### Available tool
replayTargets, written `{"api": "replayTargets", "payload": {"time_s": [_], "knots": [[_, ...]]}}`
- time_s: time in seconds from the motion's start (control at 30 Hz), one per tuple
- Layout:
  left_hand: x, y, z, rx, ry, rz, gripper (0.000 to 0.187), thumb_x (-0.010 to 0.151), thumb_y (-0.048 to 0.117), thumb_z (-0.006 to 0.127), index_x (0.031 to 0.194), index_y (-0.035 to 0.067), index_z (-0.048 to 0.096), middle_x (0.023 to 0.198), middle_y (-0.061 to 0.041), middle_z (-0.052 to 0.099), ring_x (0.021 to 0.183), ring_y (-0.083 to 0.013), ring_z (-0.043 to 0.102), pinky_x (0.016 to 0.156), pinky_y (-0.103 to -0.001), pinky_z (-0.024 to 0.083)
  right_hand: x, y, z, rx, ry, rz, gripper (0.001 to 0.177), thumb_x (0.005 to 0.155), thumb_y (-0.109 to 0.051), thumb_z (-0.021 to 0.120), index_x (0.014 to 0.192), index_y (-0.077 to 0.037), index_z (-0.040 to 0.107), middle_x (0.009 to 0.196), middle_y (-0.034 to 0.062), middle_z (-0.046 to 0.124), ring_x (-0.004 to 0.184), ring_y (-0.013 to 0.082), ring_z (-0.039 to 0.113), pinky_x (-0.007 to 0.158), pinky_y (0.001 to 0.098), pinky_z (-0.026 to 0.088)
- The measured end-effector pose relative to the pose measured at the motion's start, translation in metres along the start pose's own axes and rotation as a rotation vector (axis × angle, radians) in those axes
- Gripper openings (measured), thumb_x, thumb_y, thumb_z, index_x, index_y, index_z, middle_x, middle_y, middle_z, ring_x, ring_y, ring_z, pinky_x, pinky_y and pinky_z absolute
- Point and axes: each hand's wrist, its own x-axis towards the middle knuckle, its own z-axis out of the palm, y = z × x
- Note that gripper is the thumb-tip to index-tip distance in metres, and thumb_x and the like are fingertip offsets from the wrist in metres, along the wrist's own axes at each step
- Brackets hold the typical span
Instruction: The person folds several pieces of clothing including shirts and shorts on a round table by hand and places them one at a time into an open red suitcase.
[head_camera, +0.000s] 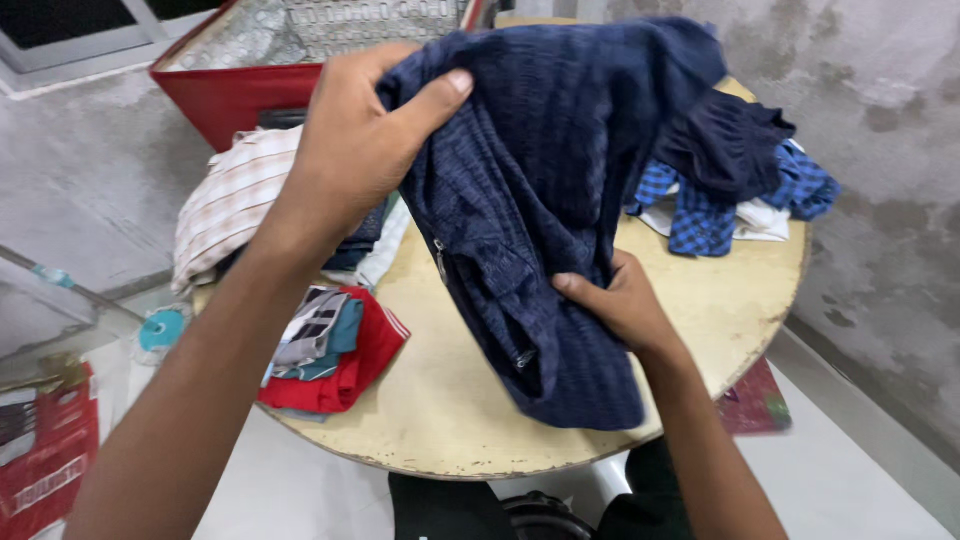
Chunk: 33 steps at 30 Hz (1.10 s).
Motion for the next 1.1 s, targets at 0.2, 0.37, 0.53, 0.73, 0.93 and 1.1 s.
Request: {"api": "replayTargets", "payload": {"time_s": [0.2,0.37,0.53,0.73,0.93,1.1], "knots": [[-0.023,-0.066,0.055,-0.364,0.016,-0.249,0.024,0.100,0.021,0.071,0.101,-0.004,0.074,0.088,0.001,0.069,0.078,-0.0056,0.059,0.070,-0.023,0.049,-0.018,-0.030,-0.055,-0.275,-0.032,0.209,0.050,0.080,-0.028,0.082,0.120,0.002,0.072,0.101,0.0075,0.078,0.086,0.0113,0.071,0.081,0.0276,0.057],[-0.056,-0.136,0.109,-0.605,0.057,-0.558,0.027,0.094,0.021,0.070,0.105,-0.004,0.074,0.094,-0.005,0.077,0.080,-0.0097,0.070,0.074,-0.025,0.056,-0.014,-0.008,-0.088,-0.419,-0.118,0.334,0.056,0.079,-0.037,0.081,0.119,0.001,0.073,0.099,0.0056,0.079,0.086,0.0128,0.070,0.080,0.0281,0.057],[-0.089,-0.228,0.146,-0.564,0.091,-0.807,0.030,0.093,0.023,0.072,0.108,-0.004,0.072,0.093,-0.007,0.075,0.078,-0.0130,0.068,0.068,-0.029,0.054,-0.006,0.033,-0.102,-0.745,-0.091,0.424,0.062,0.078,-0.048,0.079,0.119,-0.001,0.073,0.103,0.0161,0.078,0.092,0.0256,0.074,0.083,0.0370,0.058],[-0.127,-0.281,0.139,0.096,0.044,-0.650,0.040,0.091,0.028,0.077,0.113,-0.004,0.069,0.096,-0.013,0.073,0.087,-0.0237,0.069,0.078,-0.037,0.054,-0.025,0.047,-0.121,-0.955,-0.111,0.396,0.073,0.077,-0.059,0.073,0.131,-0.011,0.065,0.116,0.0189,0.074,0.106,0.0320,0.074,0.092,0.0431,0.058],[-0.144,-0.211,0.137,0.374,-0.008,-0.135,0.049,0.094,0.032,0.073,0.130,0.001,0.060,0.129,-0.021,0.064,0.124,-0.0373,0.058,0.109,-0.046,0.043,-0.054,0.027,-0.114,-0.982,-0.028,0.482,0.078,0.077,-0.058,0.073,0.138,-0.012,0.060,0.121,0.0192,0.072,0.111,0.0327,0.072,0.092,0.0448,0.059],[-0.147,-0.145,0.166,0.446,-0.408,0.201,0.090,0.081,0.065,0.072,0.143,0.003,0.050,0.148,-0.024,0.043,0.140,-0.0411,0.038,0.116,-0.060,0.026,-0.078,0.012,-0.100,-1.053,-0.032,0.367,0.086,0.078,-0.057,0.076,0.143,-0.006,0.052,0.132,0.0220,0.064,0.119,0.0341,0.066,0.097,0.0452,0.054]]}}
